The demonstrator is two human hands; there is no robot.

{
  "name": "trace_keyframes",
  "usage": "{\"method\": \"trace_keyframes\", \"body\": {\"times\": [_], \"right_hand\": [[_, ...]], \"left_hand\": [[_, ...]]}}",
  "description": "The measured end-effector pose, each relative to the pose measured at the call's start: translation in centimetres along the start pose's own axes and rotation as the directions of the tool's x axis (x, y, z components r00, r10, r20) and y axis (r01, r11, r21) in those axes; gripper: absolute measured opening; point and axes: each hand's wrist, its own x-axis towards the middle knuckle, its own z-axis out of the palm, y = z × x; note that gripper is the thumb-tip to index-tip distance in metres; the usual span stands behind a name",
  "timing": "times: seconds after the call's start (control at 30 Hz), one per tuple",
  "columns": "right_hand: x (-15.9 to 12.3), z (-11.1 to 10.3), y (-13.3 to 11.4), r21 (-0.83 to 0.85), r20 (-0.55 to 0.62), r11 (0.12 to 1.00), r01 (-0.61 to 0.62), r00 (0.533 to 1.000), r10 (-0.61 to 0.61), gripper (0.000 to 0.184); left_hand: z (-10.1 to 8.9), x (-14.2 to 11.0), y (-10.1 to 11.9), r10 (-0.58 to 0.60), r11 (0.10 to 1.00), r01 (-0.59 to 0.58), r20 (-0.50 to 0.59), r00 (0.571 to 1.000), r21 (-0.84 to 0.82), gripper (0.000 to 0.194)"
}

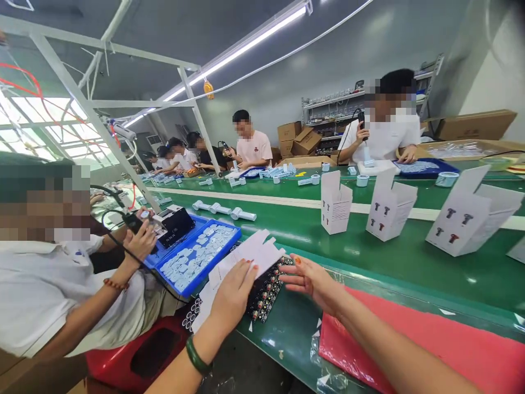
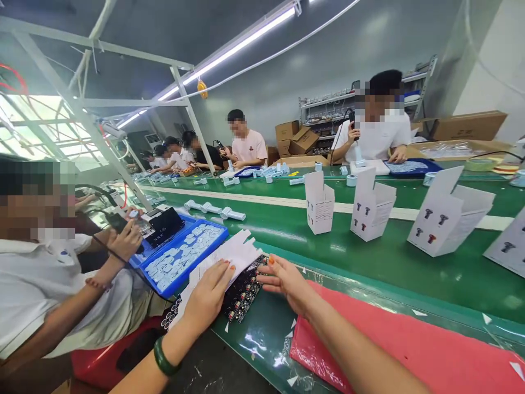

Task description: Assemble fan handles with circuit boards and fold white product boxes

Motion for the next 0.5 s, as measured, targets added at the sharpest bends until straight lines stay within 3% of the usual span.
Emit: {"method": "trace_keyframes", "body": {"times": [0.07, 0.1, 0.2, 0.27, 0.33, 0.4, 0.5], "right_hand": [[-1.2, 0.5, -0.4, 0.077, 0.037, 0.997, 0.024, 0.999, -0.027, 0.053], [-1.7, 0.4, -0.6, 0.099, 0.035, 0.994, 0.040, 0.998, -0.043, 0.050], [-3.7, -0.4, -1.0, 0.110, 0.022, 0.991, 0.080, 0.996, -0.083, 0.042], [-5.0, -1.0, -0.9, 0.094, 0.060, 0.992, 0.089, 0.994, -0.095, 0.041], [-6.0, -1.2, -0.6, 0.075, 0.100, 0.994, 0.085, 0.991, -0.093, 0.042], [-6.7, -1.4, -0.3, 0.047, 0.072, 0.997, 0.067, 0.995, -0.071, 0.040], [-6.9, -2.3, -0.1, -0.008, -0.072, 0.999, 0.041, 0.997, -0.042, 0.032]], "left_hand": [[-0.9, 0.3, 1.6, 0.169, 0.983, -0.176, -0.123, 0.978, -0.049, 0.052], [-1.5, 0.7, 2.3, 0.201, 0.972, -0.213, -0.121, 0.972, -0.099, 0.052], [-3.4, 3.0, 2.9, 0.127, 0.951, -0.136, -0.050, 0.991, -0.276, 0.053], [-3.9, 5.1, 2.5, 0.003, 0.944, -0.022, -0.059, 0.998, -0.329, 0.059], [-3.9, 7.4, 2.1, -0.066, 0.927, 0.028, -0.090, 0.994, -0.375, 0.053], [-3.8, 9.3, 2.3, -0.038, 0.906, -0.009, -0.102, 0.994, -0.423, 0.043], [-4.5, 11.3, 3.6, 0.084, 0.902, -0.131, -0.129, 0.988, -0.412, 0.041]]}}
